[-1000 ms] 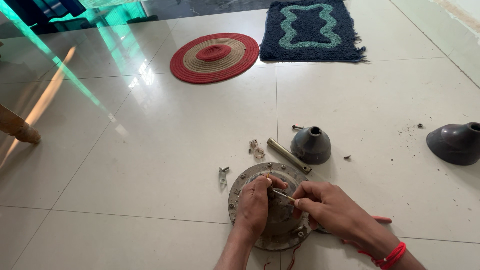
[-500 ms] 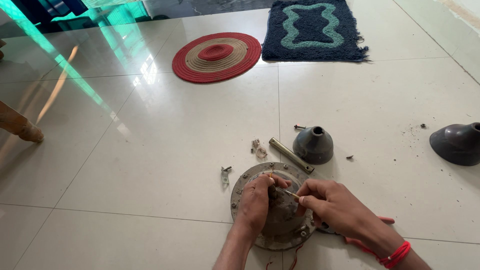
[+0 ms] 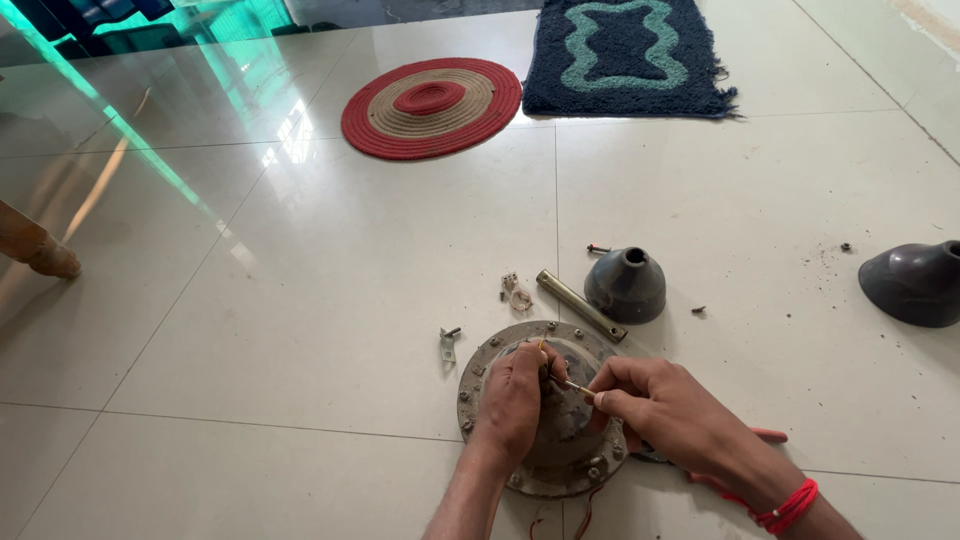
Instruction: The person uses a screwdriver to remove screws and disassemble a ceiling fan canopy, separating the central socket and wires from the metal base. The person then uses pliers to cut the wires and remove the socket assembly.
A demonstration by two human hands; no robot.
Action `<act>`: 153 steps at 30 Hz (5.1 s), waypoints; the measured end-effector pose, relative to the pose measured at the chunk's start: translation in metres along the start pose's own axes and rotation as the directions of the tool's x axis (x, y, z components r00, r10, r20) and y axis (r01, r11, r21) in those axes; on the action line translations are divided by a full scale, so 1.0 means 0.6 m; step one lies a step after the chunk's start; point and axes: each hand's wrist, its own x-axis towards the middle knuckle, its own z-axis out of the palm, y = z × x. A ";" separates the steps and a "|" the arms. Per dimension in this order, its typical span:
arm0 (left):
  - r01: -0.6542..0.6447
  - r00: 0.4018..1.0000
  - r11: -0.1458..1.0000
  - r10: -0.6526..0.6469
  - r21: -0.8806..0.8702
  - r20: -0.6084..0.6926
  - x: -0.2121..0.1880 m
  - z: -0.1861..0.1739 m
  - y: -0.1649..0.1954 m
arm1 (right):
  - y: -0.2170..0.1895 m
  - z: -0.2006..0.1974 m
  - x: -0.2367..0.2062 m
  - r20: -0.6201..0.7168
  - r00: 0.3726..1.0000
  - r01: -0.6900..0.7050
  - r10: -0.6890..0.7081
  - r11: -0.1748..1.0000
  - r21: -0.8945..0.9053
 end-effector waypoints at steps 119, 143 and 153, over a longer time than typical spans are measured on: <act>-0.042 0.999 0.997 0.043 -0.066 0.022 -0.038 0.000 0.030 | -0.029 0.025 -0.018 -0.102 0.991 -0.028 0.088 0.875 0.483; -0.127 0.897 0.770 0.358 0.625 -0.260 -0.076 0.027 0.090 | -0.009 0.091 0.010 -0.277 0.949 0.216 -0.151 0.950 0.225; -0.109 0.914 0.795 0.316 0.597 -0.255 -0.074 0.026 0.094 | 0.000 0.095 0.013 -0.344 0.905 0.286 -0.250 0.957 0.057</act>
